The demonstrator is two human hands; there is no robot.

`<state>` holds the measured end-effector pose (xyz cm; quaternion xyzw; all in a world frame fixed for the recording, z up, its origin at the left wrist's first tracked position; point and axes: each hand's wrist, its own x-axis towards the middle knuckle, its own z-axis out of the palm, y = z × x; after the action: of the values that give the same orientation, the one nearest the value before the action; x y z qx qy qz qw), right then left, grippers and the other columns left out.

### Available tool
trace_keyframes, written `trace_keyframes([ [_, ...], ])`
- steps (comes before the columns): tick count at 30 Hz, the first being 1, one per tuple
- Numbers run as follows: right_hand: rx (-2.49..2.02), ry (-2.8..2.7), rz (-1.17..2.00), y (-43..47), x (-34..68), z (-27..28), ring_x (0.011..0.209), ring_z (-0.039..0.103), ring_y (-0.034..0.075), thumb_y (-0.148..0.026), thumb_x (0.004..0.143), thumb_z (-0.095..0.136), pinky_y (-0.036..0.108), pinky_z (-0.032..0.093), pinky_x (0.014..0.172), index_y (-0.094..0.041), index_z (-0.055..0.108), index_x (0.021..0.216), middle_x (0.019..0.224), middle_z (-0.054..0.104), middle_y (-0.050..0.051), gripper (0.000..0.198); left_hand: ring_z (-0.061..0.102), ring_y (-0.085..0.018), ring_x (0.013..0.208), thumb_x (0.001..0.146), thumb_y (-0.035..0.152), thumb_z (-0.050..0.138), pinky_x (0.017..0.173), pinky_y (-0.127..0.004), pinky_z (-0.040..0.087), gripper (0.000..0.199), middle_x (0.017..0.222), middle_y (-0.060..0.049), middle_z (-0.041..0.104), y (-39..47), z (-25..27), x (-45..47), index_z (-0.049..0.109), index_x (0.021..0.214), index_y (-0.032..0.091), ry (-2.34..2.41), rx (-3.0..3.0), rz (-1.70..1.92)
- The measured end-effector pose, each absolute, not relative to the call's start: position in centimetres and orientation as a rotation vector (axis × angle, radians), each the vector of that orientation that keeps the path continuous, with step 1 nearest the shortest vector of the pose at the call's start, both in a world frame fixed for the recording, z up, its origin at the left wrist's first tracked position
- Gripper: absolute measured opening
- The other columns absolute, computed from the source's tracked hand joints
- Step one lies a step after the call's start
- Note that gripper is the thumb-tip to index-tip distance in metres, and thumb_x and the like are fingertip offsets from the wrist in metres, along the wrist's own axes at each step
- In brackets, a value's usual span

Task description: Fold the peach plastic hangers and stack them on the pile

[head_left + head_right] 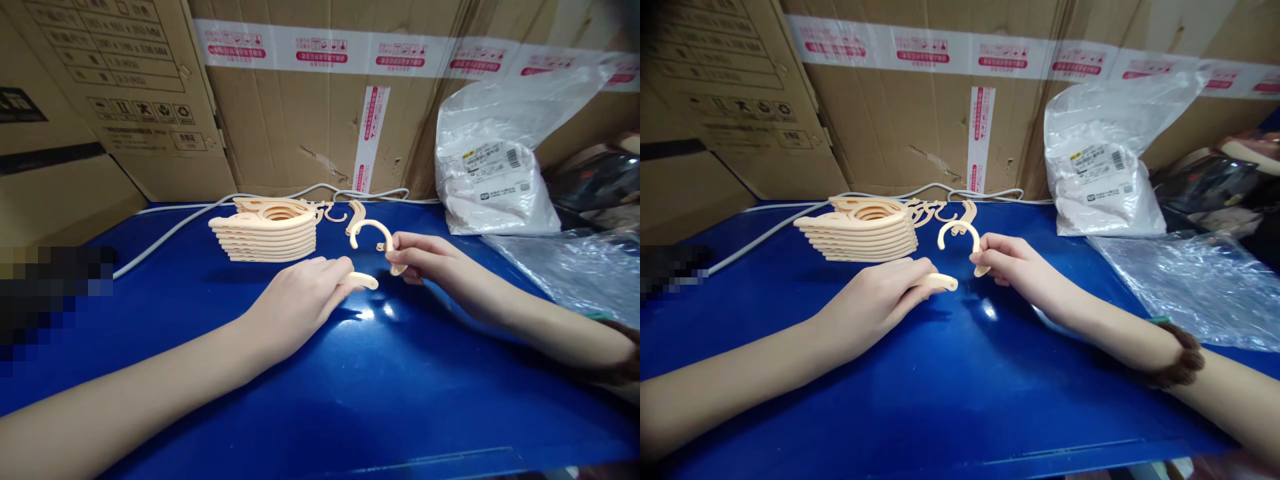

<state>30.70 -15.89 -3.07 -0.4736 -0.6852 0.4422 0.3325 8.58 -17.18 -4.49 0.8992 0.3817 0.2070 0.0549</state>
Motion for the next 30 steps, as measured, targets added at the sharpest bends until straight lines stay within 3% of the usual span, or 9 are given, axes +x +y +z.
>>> trace_keyframes([
  [5,-1.103,-1.745,1.388,-16.1,30.3,-3.7,0.060,0.041,0.009,-0.037,0.085,0.063,0.025,0.035,0.058,-0.018,0.053,0.079,0.069,0.049,-0.004,0.022,0.058,-0.013,0.061,0.102,0.026,0.040,0.053,-0.023,0.031,0.022,0.070,0.003,0.060,-17.4,-4.5,8.6,0.056,0.088,0.019,1.263,2.749,0.578],
  [8,-1.093,-1.708,1.447,-15.7,30.4,-4.0,0.061,0.047,0.010,-0.035,0.086,0.062,0.024,0.040,0.059,-0.018,0.054,0.082,0.069,0.053,-0.003,0.019,0.059,-0.016,0.065,0.098,0.038,0.049,0.052,-0.026,0.027,0.022,0.073,0.002,0.062,-17.5,-4.7,8.8,0.057,0.088,0.019,1.419,2.799,0.547],
  [11,-1.091,-1.671,1.507,-15.4,30.5,-4.1,0.062,0.051,0.010,-0.033,0.083,0.065,0.024,0.043,0.058,-0.018,0.057,0.082,0.071,0.056,-0.002,0.017,0.060,-0.019,0.075,0.097,0.047,0.047,0.057,-0.027,0.032,0.031,0.082,-0.001,0.065,-17.5,-4.8,8.8,0.058,0.090,0.020,1.424,2.799,0.544],
  [15,-1.082,-1.704,1.527,-15.2,30.7,-4.1,0.063,0.054,0.010,-0.032,0.084,0.065,0.023,0.046,0.058,-0.016,0.061,0.077,0.072,0.059,0.000,0.017,0.055,-0.019,0.078,0.104,0.031,0.031,0.066,-0.030,0.038,0.035,0.081,-0.002,0.063,-17.2,-4.8,8.8,0.059,0.088,0.019,1.287,2.910,0.536],
  [21,-1.049,-1.623,1.578,-14.8,31.0,-4.5,0.066,0.055,0.010,-0.028,0.086,0.063,0.021,0.048,0.057,-0.015,0.063,0.077,0.074,0.059,0.001,0.016,0.048,-0.020,0.078,0.103,0.029,0.032,0.071,-0.032,0.039,0.031,0.083,-0.003,0.061,-17.2,-4.9,8.8,0.055,0.086,0.017,1.213,2.911,0.596],
  [30,-1.017,-1.589,1.605,-14.5,31.1,-4.6,0.068,0.059,0.010,-0.024,0.084,0.066,0.020,0.051,0.058,-0.017,0.062,0.084,0.077,0.062,0.001,0.008,0.053,-0.019,0.075,0.100,0.028,0.038,0.066,-0.031,0.038,0.019,0.083,-0.002,0.060,-17.6,-4.9,8.9,0.049,0.087,0.019,1.210,2.783,0.572],
])
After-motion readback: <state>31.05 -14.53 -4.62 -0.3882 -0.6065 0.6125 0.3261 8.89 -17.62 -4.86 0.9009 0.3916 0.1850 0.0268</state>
